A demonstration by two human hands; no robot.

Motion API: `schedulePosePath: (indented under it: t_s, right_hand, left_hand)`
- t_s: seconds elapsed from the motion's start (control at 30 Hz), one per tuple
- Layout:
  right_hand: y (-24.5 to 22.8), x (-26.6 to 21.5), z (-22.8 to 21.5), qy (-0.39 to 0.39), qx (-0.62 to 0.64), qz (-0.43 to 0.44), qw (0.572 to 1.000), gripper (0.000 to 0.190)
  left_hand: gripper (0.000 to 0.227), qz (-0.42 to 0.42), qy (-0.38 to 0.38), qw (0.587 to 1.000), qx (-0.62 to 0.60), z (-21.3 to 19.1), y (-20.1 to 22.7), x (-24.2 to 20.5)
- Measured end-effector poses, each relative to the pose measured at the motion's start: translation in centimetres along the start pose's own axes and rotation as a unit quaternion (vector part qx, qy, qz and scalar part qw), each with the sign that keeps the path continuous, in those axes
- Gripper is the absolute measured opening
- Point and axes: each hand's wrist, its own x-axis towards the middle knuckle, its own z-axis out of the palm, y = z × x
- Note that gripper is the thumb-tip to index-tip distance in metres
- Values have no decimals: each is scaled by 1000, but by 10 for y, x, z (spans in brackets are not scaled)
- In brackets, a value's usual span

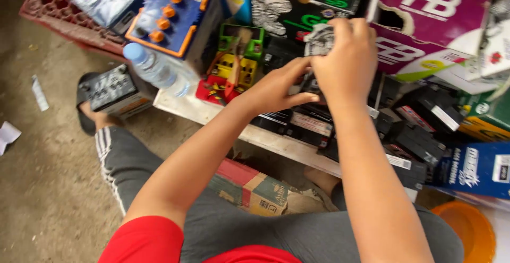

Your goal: Cleaning a small battery component using a cloth

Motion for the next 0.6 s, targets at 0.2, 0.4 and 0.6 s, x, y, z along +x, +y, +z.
schedulePosePath:
  t_s: [0.2,0.4,0.6]
  right_hand:
    - [4,-3,4,16,-5,-25,1000,41]
    - [8,-3,6,13,-1,-30,999,46]
    - [8,-4,6,23,1,-37,999,42]
  left_hand:
    - [80,-34,-11,999,4,1,-3,-2]
    - [82,-33,-8,999,19,4,-6,-1]
    - [83,-25,-5,1000,12,4,-7,-3]
